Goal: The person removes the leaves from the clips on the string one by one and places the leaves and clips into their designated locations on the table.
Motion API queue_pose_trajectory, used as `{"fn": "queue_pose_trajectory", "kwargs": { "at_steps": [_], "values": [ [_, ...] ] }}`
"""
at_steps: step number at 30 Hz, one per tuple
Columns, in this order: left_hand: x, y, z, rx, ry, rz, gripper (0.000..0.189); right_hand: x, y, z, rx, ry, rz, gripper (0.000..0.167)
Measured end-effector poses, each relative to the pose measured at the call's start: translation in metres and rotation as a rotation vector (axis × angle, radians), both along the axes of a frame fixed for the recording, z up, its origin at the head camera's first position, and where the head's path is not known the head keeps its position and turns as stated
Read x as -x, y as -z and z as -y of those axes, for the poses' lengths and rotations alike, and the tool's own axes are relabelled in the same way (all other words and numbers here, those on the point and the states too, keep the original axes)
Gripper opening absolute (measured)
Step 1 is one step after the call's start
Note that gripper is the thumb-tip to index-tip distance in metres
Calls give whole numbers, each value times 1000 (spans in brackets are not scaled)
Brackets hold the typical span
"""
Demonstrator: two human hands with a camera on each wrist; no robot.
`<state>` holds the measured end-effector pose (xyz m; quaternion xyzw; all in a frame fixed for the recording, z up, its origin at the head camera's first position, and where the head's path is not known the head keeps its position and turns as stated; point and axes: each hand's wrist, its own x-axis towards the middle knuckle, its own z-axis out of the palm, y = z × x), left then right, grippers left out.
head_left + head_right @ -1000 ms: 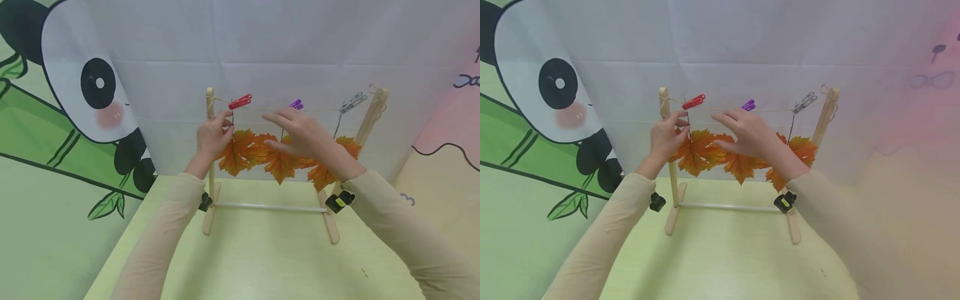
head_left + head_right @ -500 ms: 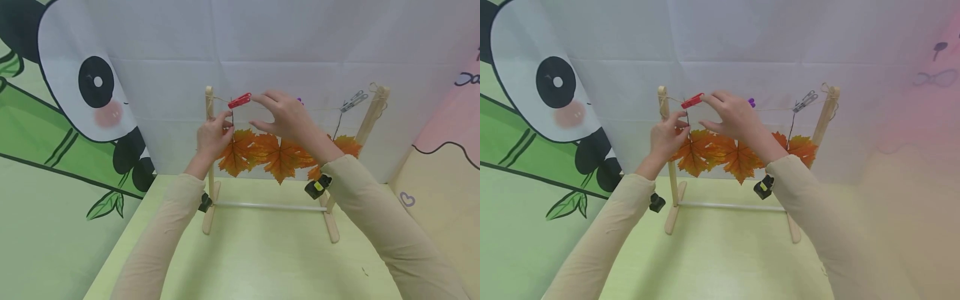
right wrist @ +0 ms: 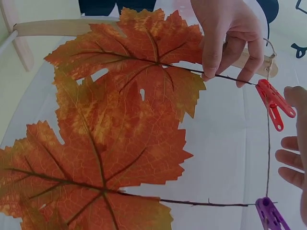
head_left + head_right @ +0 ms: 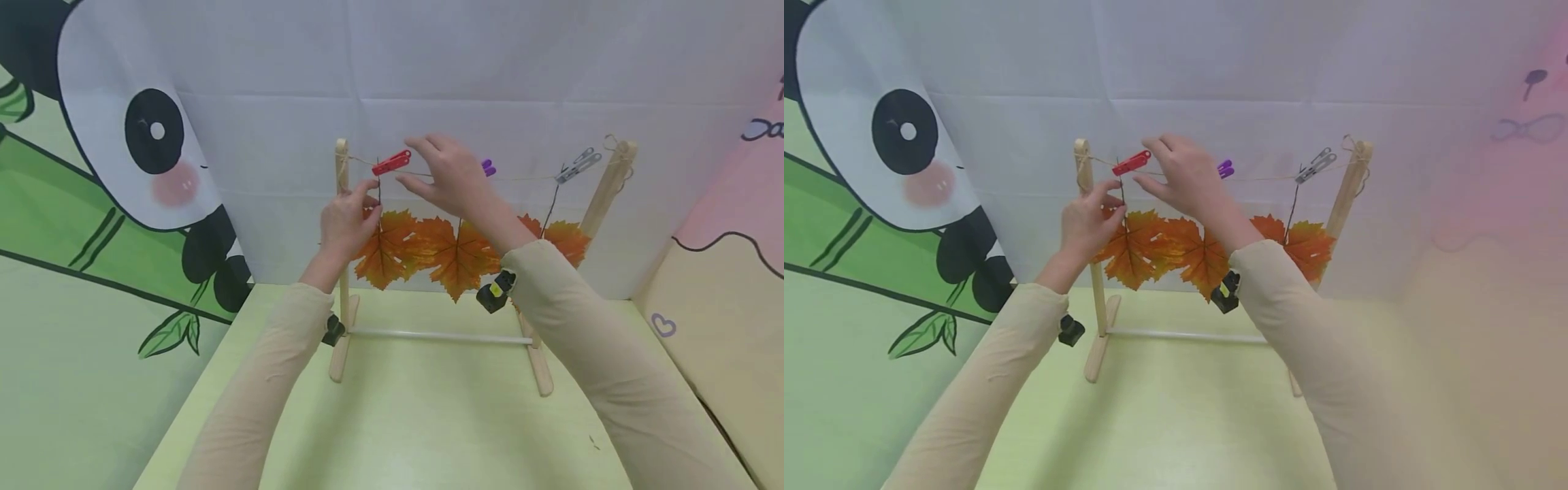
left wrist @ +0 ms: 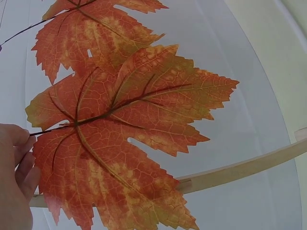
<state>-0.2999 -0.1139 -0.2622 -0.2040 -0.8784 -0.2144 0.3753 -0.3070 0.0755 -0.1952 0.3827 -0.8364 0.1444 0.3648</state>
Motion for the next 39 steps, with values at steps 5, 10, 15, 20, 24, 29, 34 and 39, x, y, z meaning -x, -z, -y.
{"fn": "queue_pose_trajectory", "kwargs": {
  "at_steps": [5,10,15,20,24,29,34,39],
  "values": [
    [-1,-1,0,2,7,9,28,-1,-1,7,-10,28,31,49],
    [-1,-1,3,0,8,-12,28,-1,-4,14,-25,55,64,49],
    [-2,-1,5,0,12,-37,27,-1,-5,18,-28,84,108,46],
    [-3,-2,5,-1,13,-6,28,1,-7,19,-39,72,154,34],
    [-4,-1,5,0,13,4,27,0,-8,18,-44,50,187,32],
    [-6,0,5,1,13,2,27,-1,-8,18,11,9,243,31],
    [-5,1,5,4,12,-1,26,-2,-7,18,95,-30,308,27],
    [-4,4,5,9,9,3,25,-4,-7,19,171,-47,322,24]
  ]
}}
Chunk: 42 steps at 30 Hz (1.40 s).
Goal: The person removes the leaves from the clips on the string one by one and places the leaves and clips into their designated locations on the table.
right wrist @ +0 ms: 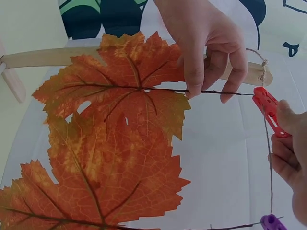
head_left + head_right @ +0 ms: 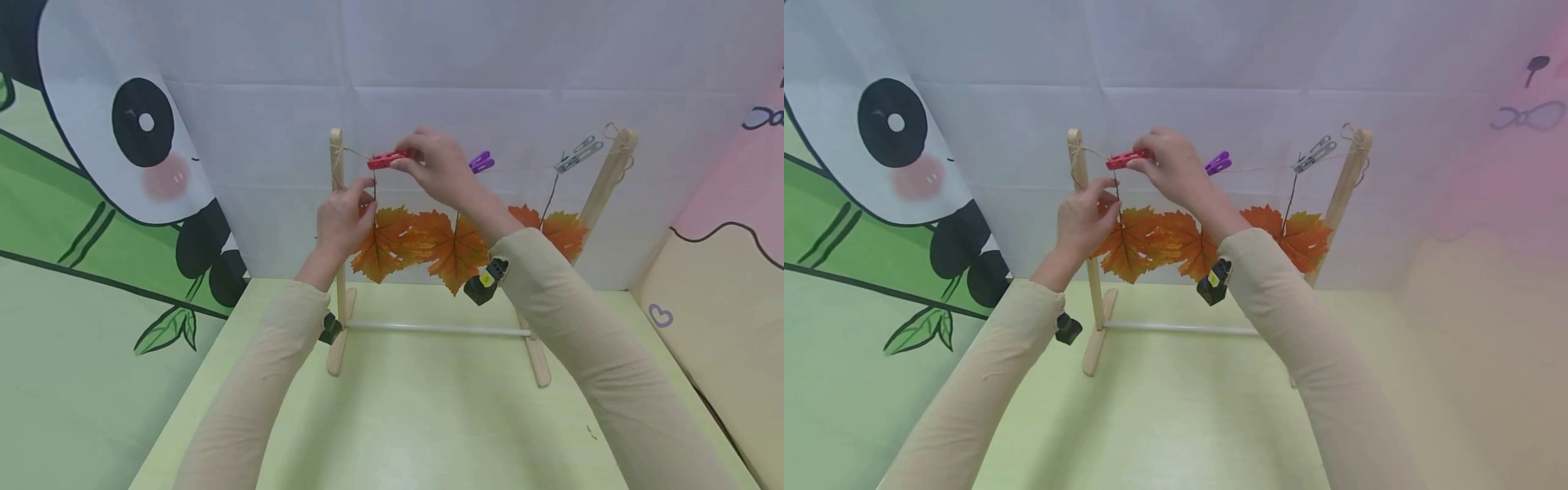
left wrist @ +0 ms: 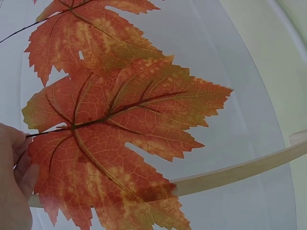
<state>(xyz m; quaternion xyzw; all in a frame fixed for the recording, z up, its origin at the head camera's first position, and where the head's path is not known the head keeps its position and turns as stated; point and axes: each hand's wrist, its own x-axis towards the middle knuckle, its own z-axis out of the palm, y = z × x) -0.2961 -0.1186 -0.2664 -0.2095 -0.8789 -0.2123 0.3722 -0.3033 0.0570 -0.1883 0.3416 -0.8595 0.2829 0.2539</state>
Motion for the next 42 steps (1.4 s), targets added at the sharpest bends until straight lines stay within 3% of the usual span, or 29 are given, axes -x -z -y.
{"fn": "queue_pose_trajectory", "kwargs": {
  "at_steps": [5,16,25,42],
  "values": [
    [-1,1,-1,14,-23,33,25,0,2,-2,78,-15,-35,23],
    [-5,3,-2,12,-35,62,25,-1,4,-7,186,-58,-231,27],
    [-7,10,0,1,-14,67,26,-6,8,-7,150,-105,-308,33],
    [-11,24,7,4,5,44,24,-15,25,-20,168,-179,-366,31]
  ]
}}
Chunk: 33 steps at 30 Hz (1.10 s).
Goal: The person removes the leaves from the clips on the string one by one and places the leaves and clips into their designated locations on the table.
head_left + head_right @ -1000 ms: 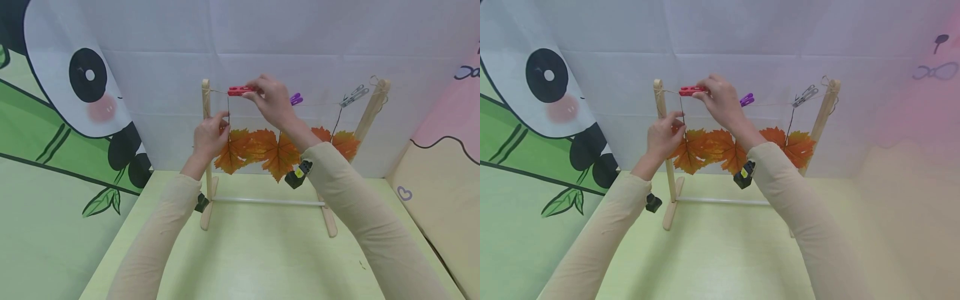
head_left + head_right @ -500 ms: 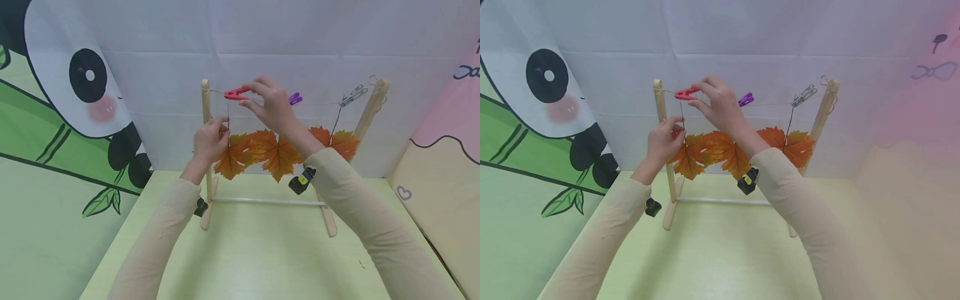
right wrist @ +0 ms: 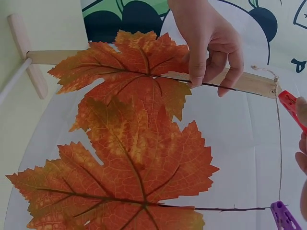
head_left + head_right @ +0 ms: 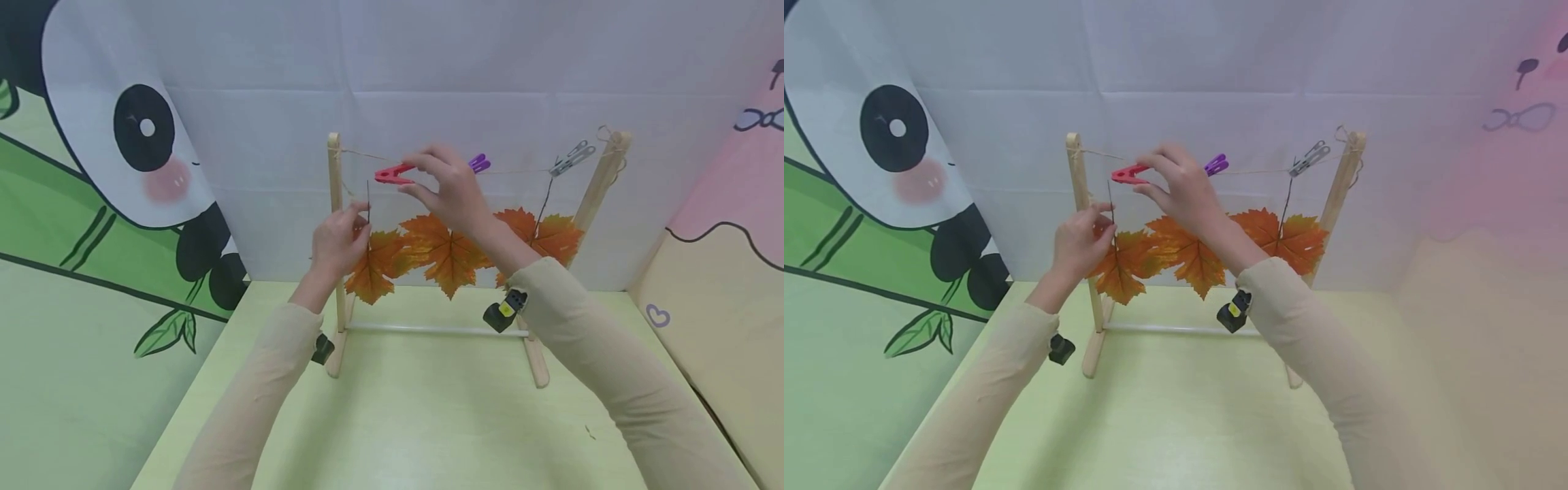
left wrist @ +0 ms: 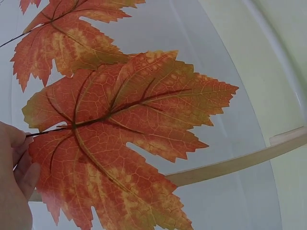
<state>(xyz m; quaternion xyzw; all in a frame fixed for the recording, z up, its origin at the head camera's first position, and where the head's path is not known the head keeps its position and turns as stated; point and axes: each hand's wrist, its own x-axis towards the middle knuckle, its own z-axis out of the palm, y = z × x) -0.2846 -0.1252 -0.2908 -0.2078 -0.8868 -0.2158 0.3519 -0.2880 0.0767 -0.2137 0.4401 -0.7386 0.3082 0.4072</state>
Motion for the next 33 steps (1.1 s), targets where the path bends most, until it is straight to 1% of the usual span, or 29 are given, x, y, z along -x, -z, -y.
{"fn": "queue_pose_trajectory", "kwargs": {
  "at_steps": [5,10,15,21,27,33],
  "values": [
    [0,5,4,-7,3,-10,24,-3,5,-5,8,-9,-12,30],
    [-1,12,9,-13,-1,3,24,-5,11,-8,0,-24,-26,31],
    [-1,18,13,-32,9,6,23,-5,19,-12,0,-44,-17,30],
    [-2,27,18,-50,14,4,23,-10,30,-18,-3,-24,-3,31],
    [-4,36,23,-51,23,31,21,-14,39,-24,-23,-22,9,31],
    [-7,44,29,-40,9,45,22,-16,47,-31,-20,-14,26,32]
  ]
}}
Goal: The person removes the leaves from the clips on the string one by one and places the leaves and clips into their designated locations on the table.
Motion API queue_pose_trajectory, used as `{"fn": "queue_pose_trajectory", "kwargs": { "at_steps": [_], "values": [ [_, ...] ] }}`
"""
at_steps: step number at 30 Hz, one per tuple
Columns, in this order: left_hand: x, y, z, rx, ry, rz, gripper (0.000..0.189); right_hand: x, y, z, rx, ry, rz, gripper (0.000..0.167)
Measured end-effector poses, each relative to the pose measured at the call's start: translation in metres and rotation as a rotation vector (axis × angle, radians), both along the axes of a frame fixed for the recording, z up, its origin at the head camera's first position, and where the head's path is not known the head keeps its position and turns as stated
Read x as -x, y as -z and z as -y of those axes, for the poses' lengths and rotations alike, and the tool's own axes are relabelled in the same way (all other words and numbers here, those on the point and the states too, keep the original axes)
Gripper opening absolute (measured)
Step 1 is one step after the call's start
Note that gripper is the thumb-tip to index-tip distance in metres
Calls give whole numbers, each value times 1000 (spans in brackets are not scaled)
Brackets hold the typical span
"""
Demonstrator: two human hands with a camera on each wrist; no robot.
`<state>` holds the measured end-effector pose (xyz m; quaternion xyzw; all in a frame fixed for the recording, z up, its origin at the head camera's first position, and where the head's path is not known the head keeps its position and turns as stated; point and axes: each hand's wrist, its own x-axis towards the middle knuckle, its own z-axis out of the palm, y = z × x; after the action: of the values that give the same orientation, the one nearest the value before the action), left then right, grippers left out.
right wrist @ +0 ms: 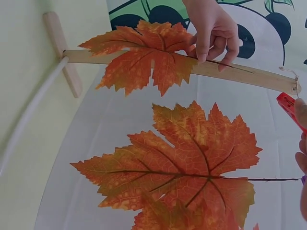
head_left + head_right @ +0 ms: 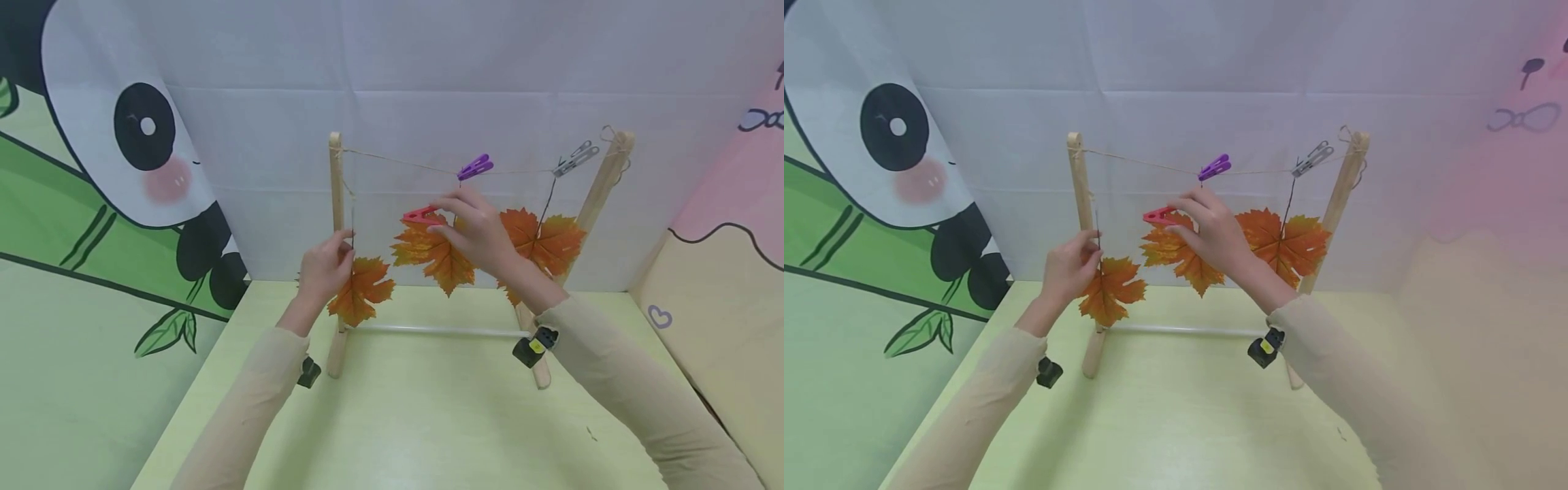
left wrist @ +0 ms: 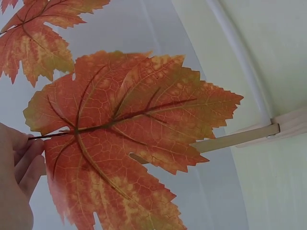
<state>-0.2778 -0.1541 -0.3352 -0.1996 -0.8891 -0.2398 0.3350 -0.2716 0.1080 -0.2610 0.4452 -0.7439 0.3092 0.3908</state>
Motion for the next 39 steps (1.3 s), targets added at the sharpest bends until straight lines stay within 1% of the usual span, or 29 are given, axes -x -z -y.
{"fn": "queue_pose_trajectory", "kwargs": {
  "at_steps": [4,13,20,25,29,33,36,39],
  "values": [
    [-2,6,4,-12,-8,10,22,-2,7,-6,2,5,17,33],
    [-10,15,13,-15,-24,70,21,-7,25,-24,-6,37,44,33],
    [-13,26,21,-28,-35,120,24,-10,41,-38,-18,99,82,36],
    [-16,32,29,-40,-54,167,24,-12,52,-48,-18,117,77,37],
    [-17,34,35,-31,-73,182,24,-13,59,-56,-20,129,76,38],
    [-18,37,40,-28,-78,185,25,-16,64,-63,-38,168,112,38],
    [-19,41,44,-27,-83,206,26,-19,69,-67,-42,182,139,38],
    [-20,45,49,-26,-99,248,27,-20,73,-71,-41,189,150,37]
  ]
}}
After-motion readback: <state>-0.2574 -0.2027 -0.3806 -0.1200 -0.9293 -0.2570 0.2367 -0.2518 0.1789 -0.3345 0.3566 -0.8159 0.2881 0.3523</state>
